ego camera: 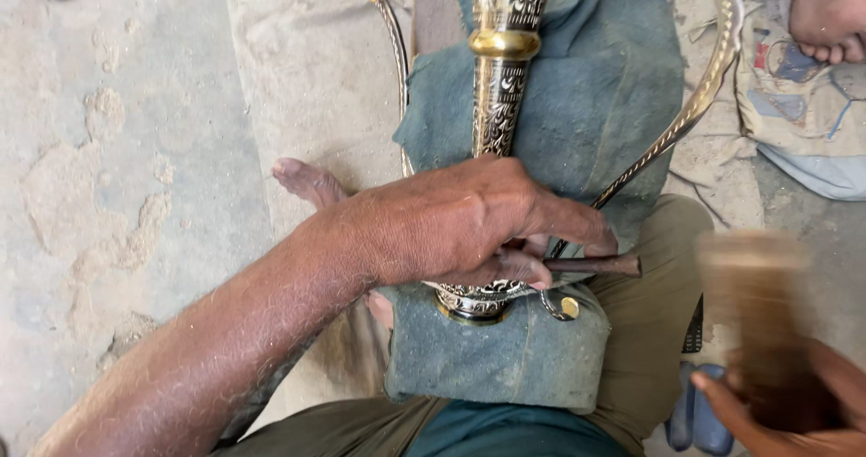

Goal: The person uses a chisel and hammer to engrave decorative patterns on a brass ewer. They hold the chisel against the surface and strike it repeatedly with a wooden-handled hammer, rotating the object to access different areas.

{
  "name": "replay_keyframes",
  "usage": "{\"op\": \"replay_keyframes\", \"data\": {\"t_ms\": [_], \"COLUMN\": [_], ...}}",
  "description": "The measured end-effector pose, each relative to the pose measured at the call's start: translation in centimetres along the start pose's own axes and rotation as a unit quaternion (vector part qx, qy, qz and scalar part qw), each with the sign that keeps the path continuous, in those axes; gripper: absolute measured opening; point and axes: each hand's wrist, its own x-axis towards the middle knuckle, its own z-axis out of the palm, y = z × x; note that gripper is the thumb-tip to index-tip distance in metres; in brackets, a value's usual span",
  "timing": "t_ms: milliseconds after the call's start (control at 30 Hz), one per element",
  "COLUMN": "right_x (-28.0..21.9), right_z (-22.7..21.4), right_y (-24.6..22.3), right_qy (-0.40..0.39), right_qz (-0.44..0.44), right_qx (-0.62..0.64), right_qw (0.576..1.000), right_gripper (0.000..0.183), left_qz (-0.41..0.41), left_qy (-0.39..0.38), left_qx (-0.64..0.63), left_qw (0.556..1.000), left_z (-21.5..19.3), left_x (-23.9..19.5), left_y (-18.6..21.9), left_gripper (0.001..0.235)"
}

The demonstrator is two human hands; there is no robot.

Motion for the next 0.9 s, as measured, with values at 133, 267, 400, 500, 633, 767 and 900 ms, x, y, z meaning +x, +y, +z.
{"op": "replay_keyframes", "data": {"t_ms": [133,267,400,500,633,767,900], "right_x": [-0.2,-0.7,-1.2,-1.1,-1.1,-1.4,-0.5], "right_z": [-1.1,-2.4,-2.9,-2.4,-0.6,0.1,-2.6], "right_y": [-1.9,-5.8,-8.4,-8.9,-9.5,-11.2,-11.5], "right_qy": [-0.031,0.05,-0.022,0.014,-0.002,-0.035,-0.053], "right_qz": [0.024,-0.124,-0.004,-0.088,-0.245,-0.345,-0.227], "right_qx": [-0.108,-0.085,-0.119,-0.012,0.225,0.386,0.52], "right_qw": [0.993,0.987,0.993,0.996,0.943,0.855,0.822], "right_gripper": [0.031,0.052,0.052,0.046,0.038,0.032,0.032], "left_qz": [-0.013,0.051,0.036,0.062,-0.015,-0.108,-0.174], "left_qy": [0.002,0.031,0.042,0.137,0.23,0.266,0.253], "left_qx": [-0.007,-0.024,0.022,0.002,-0.004,-0.036,-0.094], "left_qw": [1.0,0.998,0.998,0.989,0.973,0.957,0.947], "left_z": [0.7,0.4,0.7,0.8,2.1,2.4,2.9], "left_x": [-0.5,-0.4,-0.2,-0.9,-3.1,-3.6,-3.7], "left_y": [-0.3,-0.5,0.1,0.3,0.5,1.1,1.2], "left_gripper": [0.054,0.05,0.047,0.04,0.04,0.034,0.045]}}
